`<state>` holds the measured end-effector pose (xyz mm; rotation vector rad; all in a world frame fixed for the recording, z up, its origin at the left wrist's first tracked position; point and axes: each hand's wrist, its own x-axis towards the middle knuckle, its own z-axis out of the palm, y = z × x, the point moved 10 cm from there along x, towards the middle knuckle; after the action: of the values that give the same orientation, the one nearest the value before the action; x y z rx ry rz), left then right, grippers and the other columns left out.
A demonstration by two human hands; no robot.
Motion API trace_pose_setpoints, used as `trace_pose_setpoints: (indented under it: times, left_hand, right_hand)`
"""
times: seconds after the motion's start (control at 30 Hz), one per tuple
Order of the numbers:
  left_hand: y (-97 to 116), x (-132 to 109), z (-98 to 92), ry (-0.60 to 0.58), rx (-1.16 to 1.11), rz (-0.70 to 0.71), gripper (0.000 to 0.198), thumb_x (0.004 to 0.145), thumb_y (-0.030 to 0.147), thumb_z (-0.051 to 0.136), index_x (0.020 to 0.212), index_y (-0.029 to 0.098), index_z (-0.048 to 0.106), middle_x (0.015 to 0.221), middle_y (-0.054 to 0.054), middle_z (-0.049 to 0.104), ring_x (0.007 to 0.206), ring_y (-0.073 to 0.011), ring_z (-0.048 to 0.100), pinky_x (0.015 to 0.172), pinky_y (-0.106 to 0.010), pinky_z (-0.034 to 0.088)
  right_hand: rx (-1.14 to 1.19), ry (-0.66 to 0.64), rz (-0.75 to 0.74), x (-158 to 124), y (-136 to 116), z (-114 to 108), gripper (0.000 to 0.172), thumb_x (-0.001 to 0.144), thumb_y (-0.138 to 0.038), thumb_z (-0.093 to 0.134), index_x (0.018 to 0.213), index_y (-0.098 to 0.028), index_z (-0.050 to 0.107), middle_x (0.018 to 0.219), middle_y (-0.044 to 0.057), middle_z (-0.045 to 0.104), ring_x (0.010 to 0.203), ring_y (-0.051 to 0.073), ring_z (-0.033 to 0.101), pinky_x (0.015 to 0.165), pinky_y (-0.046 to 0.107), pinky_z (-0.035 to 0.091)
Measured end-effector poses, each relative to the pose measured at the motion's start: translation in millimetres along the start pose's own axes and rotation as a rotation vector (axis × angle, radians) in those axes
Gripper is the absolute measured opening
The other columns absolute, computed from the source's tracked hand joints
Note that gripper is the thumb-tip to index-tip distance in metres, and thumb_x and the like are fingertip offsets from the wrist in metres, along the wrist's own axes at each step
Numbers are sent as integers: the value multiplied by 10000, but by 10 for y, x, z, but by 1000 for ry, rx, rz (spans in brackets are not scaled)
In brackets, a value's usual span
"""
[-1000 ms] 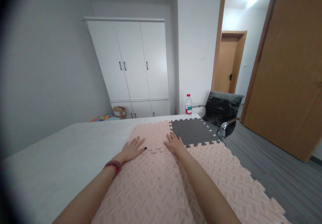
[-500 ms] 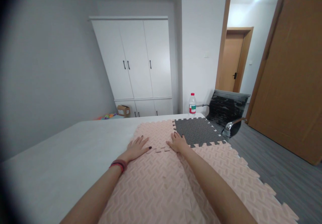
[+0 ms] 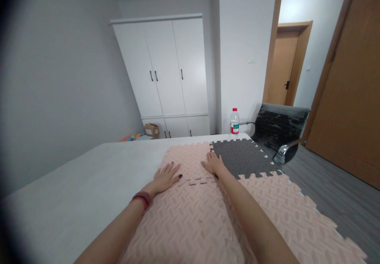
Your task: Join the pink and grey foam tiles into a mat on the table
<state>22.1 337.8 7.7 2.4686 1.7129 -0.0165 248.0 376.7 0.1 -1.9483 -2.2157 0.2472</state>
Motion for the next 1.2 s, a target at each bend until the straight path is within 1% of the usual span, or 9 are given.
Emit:
trace_pose_setpoints:
  times: [0.23,0.33,0.43,0.57,0.67,0.8,0.93,1.07,1.2]
  left_hand:
    - [-8,-5,2,-18,-29,15,838,738,794,264,1439,349,156,1540,-110,99,1401,-330,69,1069,-604,94]
    - [-5,-14,-16,-18,-32,15,851,729,797,284,1440,347,158,1540,-109,103,1401,-335,65,1070,-606,93]
    - [-9,-14,-14,-20,-24,12,896,705,811,313,1445,332,149,1542,-108,91,1397,-351,64,1074,-602,90]
    - [-20,8,25,-31,-18,6,929,679,835,318,1445,347,119,1546,-99,72,1399,-349,39,1075,-603,82]
    - [-25,19,39,-34,-18,-4,919,682,836,302,1443,356,112,1548,-94,66,1399,-350,30,1071,-612,76]
    - [-5,-12,5,-27,-14,-10,911,682,832,309,1440,356,135,1546,-88,91,1400,-341,47,1073,-604,100]
    - [16,-49,-30,1,-9,-13,881,699,826,283,1436,362,152,1544,-82,115,1398,-341,81,1067,-602,129]
    - [13,-44,-28,49,-12,-29,715,810,724,168,1428,366,192,1536,-77,160,1398,-321,106,1063,-605,118]
    - [-3,-26,-14,73,-14,-45,680,835,689,152,1423,355,221,1532,-77,179,1394,-321,126,1063,-601,117]
  right_hand:
    - [-27,84,-15,94,12,-184,700,841,-607,349,1334,-111,392,1388,190,378,1274,281,331,1053,447,183]
    - [-45,116,2,247,71,-242,692,867,-551,332,1409,-123,278,1460,169,276,1330,267,237,1068,466,138]
    - [-40,113,51,399,168,-167,692,892,-539,248,1439,-118,208,1498,147,202,1370,256,132,1071,503,109]
    - [-24,96,86,488,246,-13,701,892,-562,204,1428,-111,245,1484,146,242,1365,260,154,1070,531,97]
    - [-24,109,83,441,212,-19,699,894,-554,218,1423,-98,250,1476,168,250,1364,267,150,1073,529,85]
    - [-21,137,55,287,-3,-146,656,911,-485,237,1418,-69,246,1472,210,229,1371,291,120,1069,539,87]
    - [4,96,-52,71,-399,-195,683,903,-529,265,1430,-96,229,1496,179,188,1362,269,184,1071,474,178]
    - [-1,43,-197,-275,-791,-88,679,909,-558,191,1449,-146,197,1514,106,174,1381,202,135,1093,418,163]
    - [-17,-6,-233,-527,-946,88,667,917,-542,112,1453,-155,201,1510,107,185,1386,223,119,1101,481,88]
